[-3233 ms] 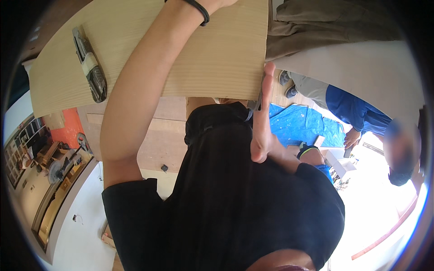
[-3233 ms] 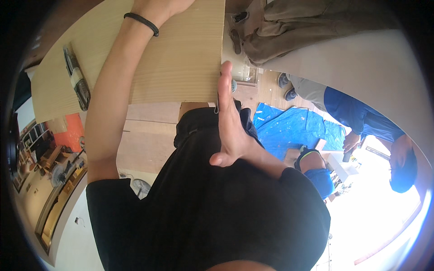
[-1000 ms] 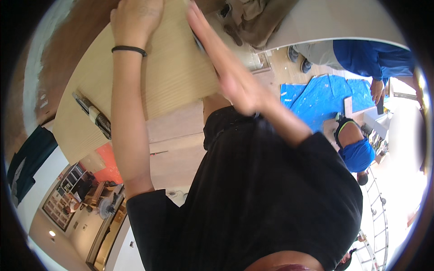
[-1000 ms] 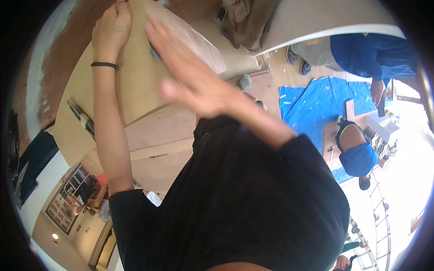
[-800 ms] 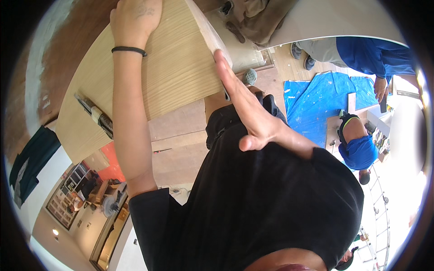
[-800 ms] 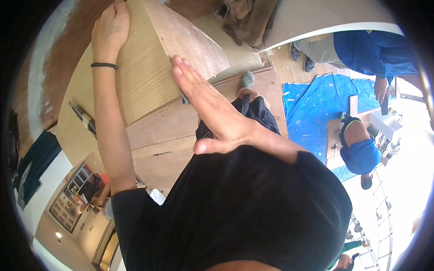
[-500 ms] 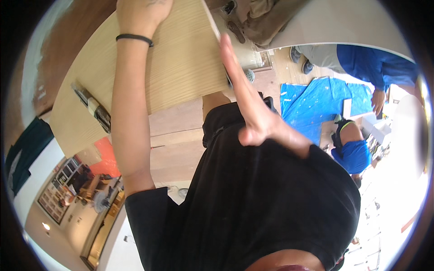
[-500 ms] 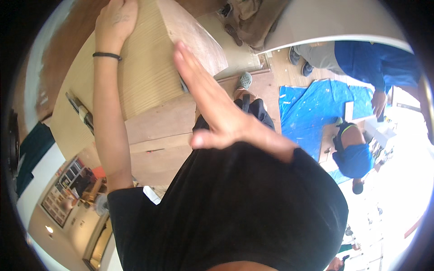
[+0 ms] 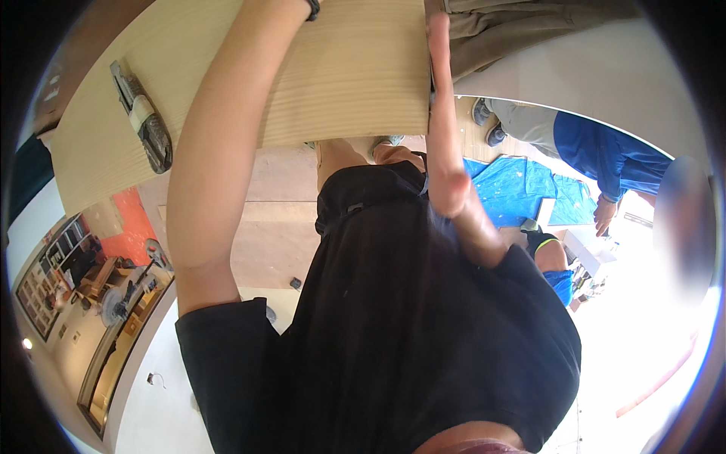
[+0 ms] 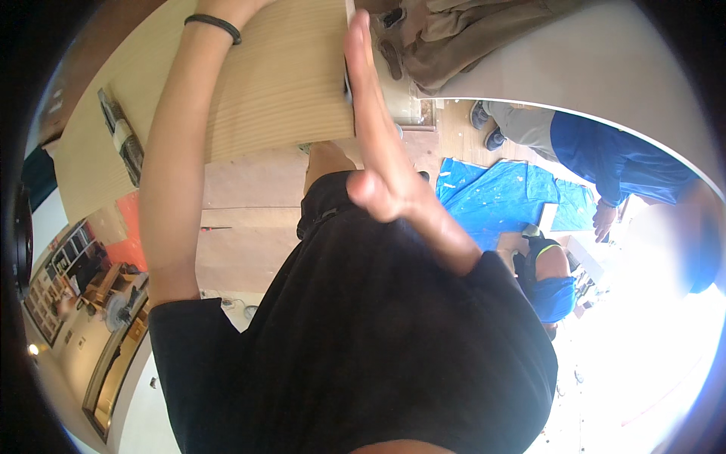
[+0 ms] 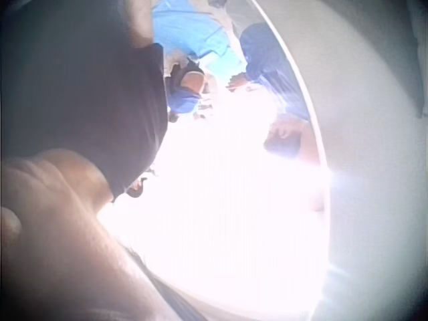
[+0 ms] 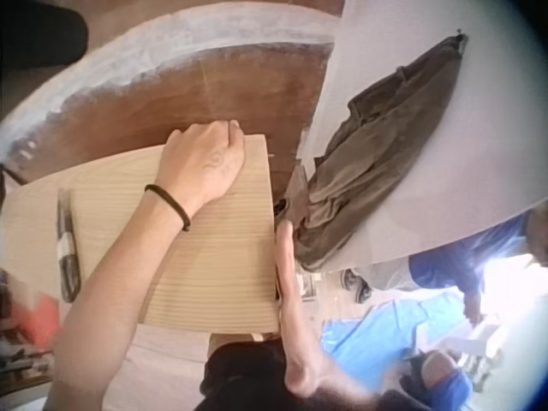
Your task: The person is assembling a wooden shelving unit. They are seen sanding the edges of a wooden panel, applying tape to the edges, and fitting the panel into the shelving structure.
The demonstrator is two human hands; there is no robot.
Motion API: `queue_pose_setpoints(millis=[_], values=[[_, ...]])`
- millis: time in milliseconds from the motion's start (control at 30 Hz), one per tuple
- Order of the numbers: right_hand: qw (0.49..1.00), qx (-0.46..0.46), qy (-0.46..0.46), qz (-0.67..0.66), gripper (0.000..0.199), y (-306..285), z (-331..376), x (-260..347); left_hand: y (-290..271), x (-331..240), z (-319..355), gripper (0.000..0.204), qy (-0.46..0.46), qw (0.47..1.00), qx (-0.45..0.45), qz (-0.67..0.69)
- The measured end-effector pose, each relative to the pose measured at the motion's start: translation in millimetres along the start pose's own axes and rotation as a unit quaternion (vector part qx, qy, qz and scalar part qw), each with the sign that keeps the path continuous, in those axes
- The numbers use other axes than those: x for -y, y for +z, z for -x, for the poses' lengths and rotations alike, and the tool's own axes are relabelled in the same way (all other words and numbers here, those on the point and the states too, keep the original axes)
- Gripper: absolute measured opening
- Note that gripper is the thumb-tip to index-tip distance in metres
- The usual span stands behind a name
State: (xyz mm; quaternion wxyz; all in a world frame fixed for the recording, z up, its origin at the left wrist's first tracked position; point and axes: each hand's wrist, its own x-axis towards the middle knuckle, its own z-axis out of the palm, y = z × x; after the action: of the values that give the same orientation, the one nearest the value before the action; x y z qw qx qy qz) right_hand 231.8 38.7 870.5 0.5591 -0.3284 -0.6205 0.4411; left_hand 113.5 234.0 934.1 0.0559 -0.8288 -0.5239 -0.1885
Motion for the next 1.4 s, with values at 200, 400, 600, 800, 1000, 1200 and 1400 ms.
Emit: queue_pose_setpoints(millis=[200,400,600,800,1000,1200,1400], values=[[1.000,0.000,-0.006,0.029,0.115,-5.7,-10.2,2.7,-1.2,-8.6,3.1,0.044,-0.011,0.999,0.005,0.036],[0.995,0.015,-0.051,0.084,0.119,-0.8,22.7,2.2,7.2,-14.2,-1.7,0.045,-0.010,0.997,0.011,0.081],[0.996,0.029,-0.036,0.079,0.121,-14.9,-21.1,-9.8,1.6,-9.6,5.1,0.044,-0.006,0.999,-0.012,0.047],[0.993,0.041,-0.033,0.110,0.125,-14.8,5.9,-0.2,10.6,-15.7,-0.8,0.044,0.004,0.995,-0.019,0.095],[0.998,0.035,0.036,0.038,0.128,-21.3,-32.6,-6.3,2.8,-5.8,2.5,0.043,-0.011,0.998,-0.038,0.053],[0.998,-0.023,0.046,0.022,0.097,-12.2,-0.1,-17.9,6.0,-11.0,4.1,0.043,-0.006,0.997,-0.035,0.063],[0.991,-0.089,0.090,-0.032,0.067,-5.6,16.2,-24.2,8.0,-7.0,7.4,0.042,-0.005,0.997,-0.038,0.060]])
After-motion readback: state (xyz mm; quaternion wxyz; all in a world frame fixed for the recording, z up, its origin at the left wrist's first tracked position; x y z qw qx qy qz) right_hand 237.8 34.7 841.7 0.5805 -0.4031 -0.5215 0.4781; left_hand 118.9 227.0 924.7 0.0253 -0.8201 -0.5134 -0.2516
